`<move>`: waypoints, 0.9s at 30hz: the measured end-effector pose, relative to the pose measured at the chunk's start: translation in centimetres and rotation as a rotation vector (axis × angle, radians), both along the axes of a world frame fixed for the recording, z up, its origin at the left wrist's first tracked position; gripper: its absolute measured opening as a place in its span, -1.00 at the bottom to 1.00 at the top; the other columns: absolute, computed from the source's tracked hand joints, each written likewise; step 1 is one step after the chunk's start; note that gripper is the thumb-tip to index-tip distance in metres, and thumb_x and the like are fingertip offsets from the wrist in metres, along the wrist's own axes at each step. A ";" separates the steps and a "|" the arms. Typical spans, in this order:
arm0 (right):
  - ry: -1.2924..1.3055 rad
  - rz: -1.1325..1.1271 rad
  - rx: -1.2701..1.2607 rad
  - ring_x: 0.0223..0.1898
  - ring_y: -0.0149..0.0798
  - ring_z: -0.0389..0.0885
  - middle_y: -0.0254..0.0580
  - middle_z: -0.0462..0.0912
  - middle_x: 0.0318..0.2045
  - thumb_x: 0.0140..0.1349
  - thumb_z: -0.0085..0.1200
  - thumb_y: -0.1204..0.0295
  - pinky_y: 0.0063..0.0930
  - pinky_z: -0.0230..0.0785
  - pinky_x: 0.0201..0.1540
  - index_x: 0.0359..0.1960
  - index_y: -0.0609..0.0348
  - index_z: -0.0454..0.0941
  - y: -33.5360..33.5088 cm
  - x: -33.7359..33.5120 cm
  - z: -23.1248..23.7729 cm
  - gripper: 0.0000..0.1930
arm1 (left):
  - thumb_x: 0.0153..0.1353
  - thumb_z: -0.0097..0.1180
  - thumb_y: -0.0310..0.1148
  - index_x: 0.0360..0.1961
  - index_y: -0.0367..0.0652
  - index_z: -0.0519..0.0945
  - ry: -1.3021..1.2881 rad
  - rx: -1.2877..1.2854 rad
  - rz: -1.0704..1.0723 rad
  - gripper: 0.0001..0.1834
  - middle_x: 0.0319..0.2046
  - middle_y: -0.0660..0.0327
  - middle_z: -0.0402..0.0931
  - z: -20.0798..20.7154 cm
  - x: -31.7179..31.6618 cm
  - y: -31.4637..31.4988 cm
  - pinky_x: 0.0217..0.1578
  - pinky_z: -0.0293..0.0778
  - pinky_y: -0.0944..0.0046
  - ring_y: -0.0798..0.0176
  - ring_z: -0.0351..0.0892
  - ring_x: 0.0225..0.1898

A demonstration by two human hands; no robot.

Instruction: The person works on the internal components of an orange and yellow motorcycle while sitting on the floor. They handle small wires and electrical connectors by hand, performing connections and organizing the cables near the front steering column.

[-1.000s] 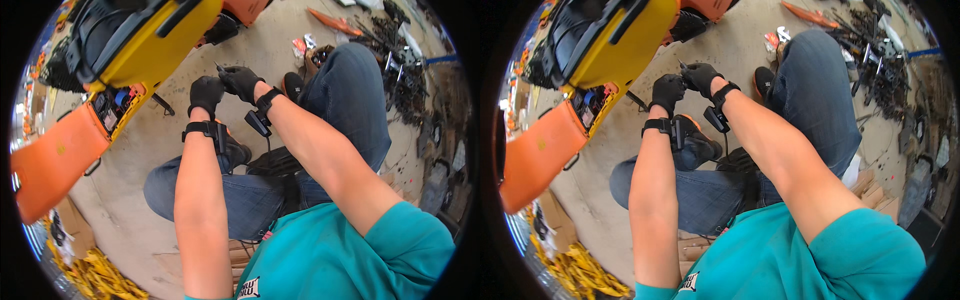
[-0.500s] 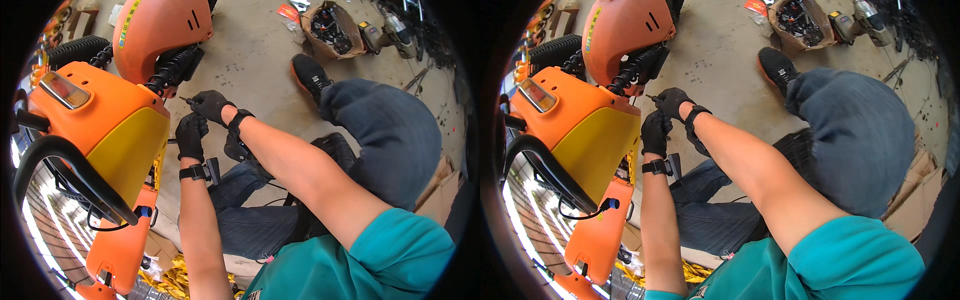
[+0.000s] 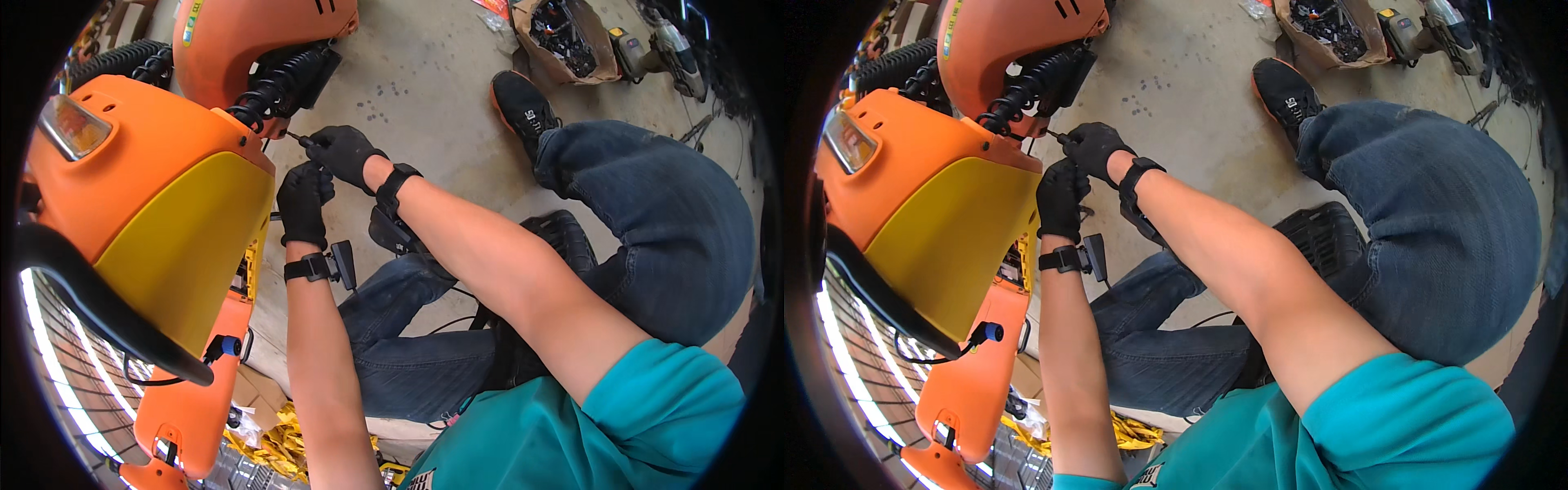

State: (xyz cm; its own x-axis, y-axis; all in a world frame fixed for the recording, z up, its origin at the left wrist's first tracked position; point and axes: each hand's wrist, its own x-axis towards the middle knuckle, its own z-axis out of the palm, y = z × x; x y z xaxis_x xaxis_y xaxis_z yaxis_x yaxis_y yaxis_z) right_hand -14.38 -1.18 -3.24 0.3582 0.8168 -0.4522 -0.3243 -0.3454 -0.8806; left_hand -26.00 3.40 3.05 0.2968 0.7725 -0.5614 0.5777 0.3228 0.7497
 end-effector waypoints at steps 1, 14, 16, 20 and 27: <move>0.020 -0.001 -0.010 -0.14 0.03 0.67 0.00 0.71 -0.21 0.21 0.11 0.16 -0.23 0.48 -0.02 -0.15 0.13 0.71 0.1 0.1 0.0 -0.66 | 0.36 0.12 -0.27 -0.21 -0.24 0.62 -0.005 0.011 -0.012 -0.77 -0.45 0.31 0.57 -0.1 0.1 0.1 -0.42 0.48 0.45 0.45 0.50 -0.47; 0.120 -0.038 0.057 -0.24 -0.03 0.66 0.04 0.71 -0.26 0.26 0.10 0.14 -0.28 0.47 -0.09 -0.17 0.18 0.70 0.3 0.1 -0.4 -0.64 | 0.37 0.07 -0.33 -0.17 -0.26 0.61 -0.030 -0.014 0.024 -0.79 -0.44 0.31 0.58 0.2 0.4 0.4 -0.45 0.45 0.47 0.45 0.51 -0.47; 0.225 -0.040 0.056 -0.29 -0.05 0.65 0.06 0.71 -0.29 0.27 0.10 0.12 -0.30 0.47 -0.12 -0.18 0.21 0.69 0.2 0.2 -0.5 -0.62 | 0.36 0.05 -0.36 -0.16 -0.26 0.61 -0.006 -0.010 0.034 -0.81 -0.43 0.29 0.59 0.4 0.5 0.4 -0.46 0.43 0.46 0.45 0.51 -0.48; 0.184 0.007 0.065 -0.33 -0.07 0.64 0.06 0.71 -0.33 0.28 0.10 0.10 -0.30 0.48 -0.15 -0.19 0.22 0.69 0.2 0.5 -0.5 -0.61 | 0.34 0.06 -0.36 -0.16 -0.28 0.61 0.093 0.079 -0.055 -0.80 -0.44 0.26 0.60 1.0 0.7 0.5 -0.48 0.43 0.45 0.43 0.50 -0.52; -0.030 0.032 -0.002 -0.20 0.10 0.66 0.06 0.70 -0.27 0.27 0.07 0.17 -0.17 0.49 -0.10 -0.20 0.19 0.70 0.6 1.3 0.8 -0.66 | 0.33 0.10 -0.32 -0.17 -0.30 0.60 0.096 0.088 -0.065 -0.77 -0.46 0.25 0.60 0.6 1.1 0.3 -0.45 0.47 0.43 0.42 0.52 -0.53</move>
